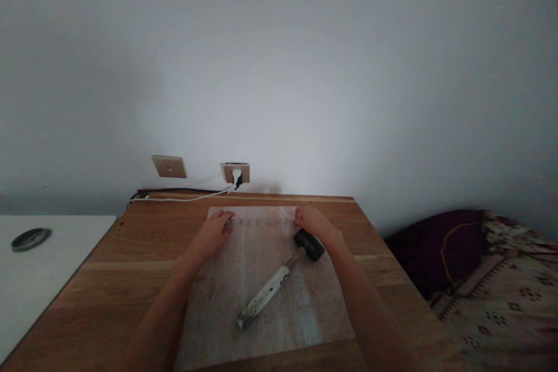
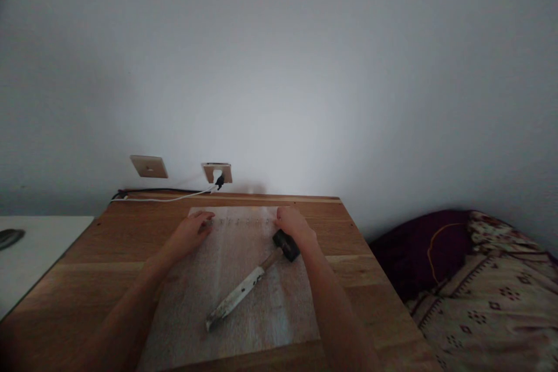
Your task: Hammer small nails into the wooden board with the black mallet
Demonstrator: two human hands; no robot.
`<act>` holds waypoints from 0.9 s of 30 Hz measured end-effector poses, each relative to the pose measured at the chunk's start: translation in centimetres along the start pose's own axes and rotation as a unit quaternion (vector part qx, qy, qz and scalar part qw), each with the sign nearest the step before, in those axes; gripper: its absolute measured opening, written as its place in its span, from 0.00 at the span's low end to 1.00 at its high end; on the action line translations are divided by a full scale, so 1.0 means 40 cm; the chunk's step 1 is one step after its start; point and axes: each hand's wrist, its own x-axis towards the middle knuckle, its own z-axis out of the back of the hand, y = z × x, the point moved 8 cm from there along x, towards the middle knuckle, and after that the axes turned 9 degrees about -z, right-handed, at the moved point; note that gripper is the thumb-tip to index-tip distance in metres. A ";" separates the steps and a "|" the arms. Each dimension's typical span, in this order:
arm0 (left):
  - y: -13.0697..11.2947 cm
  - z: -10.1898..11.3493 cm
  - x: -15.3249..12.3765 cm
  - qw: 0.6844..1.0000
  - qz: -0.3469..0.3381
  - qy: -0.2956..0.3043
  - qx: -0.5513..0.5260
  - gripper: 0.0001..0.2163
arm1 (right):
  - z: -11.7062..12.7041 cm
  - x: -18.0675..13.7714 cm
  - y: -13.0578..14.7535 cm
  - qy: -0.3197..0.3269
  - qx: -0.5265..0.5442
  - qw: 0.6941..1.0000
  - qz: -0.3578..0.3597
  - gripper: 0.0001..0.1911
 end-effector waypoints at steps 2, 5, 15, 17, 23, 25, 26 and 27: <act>0.001 -0.002 0.010 0.999 -0.022 -0.014 -0.027 0.18 | -0.015 0.018 -0.001 0.017 0.019 1.000 0.001 0.17; 0.007 -0.003 0.018 0.998 -0.027 -0.017 -0.053 0.15 | -0.007 0.024 -0.016 0.009 0.077 0.997 0.006 0.15; 0.076 0.003 0.047 0.903 0.131 -0.155 -0.378 0.13 | 0.009 0.011 -0.053 -0.023 0.235 0.972 -0.009 0.14; 0.073 -0.012 0.051 0.907 0.139 -0.119 -0.380 0.12 | 0.000 0.015 -0.038 -0.007 0.194 0.981 -0.022 0.14; -0.011 -0.035 0.058 0.998 0.034 0.053 0.003 0.08 | -0.049 0.015 0.033 0.046 0.067 0.996 -0.041 0.15; -0.035 -0.051 0.060 0.993 -0.005 0.090 0.077 0.09 | -0.067 0.016 0.048 0.058 0.063 0.995 -0.047 0.17; -0.044 -0.058 0.061 0.990 -0.023 0.101 0.100 0.11 | -0.073 0.018 0.052 0.063 0.071 0.994 -0.049 0.17; -0.050 -0.063 0.064 0.987 -0.038 0.105 0.116 0.11 | -0.077 0.021 0.054 0.065 0.087 0.993 -0.051 0.18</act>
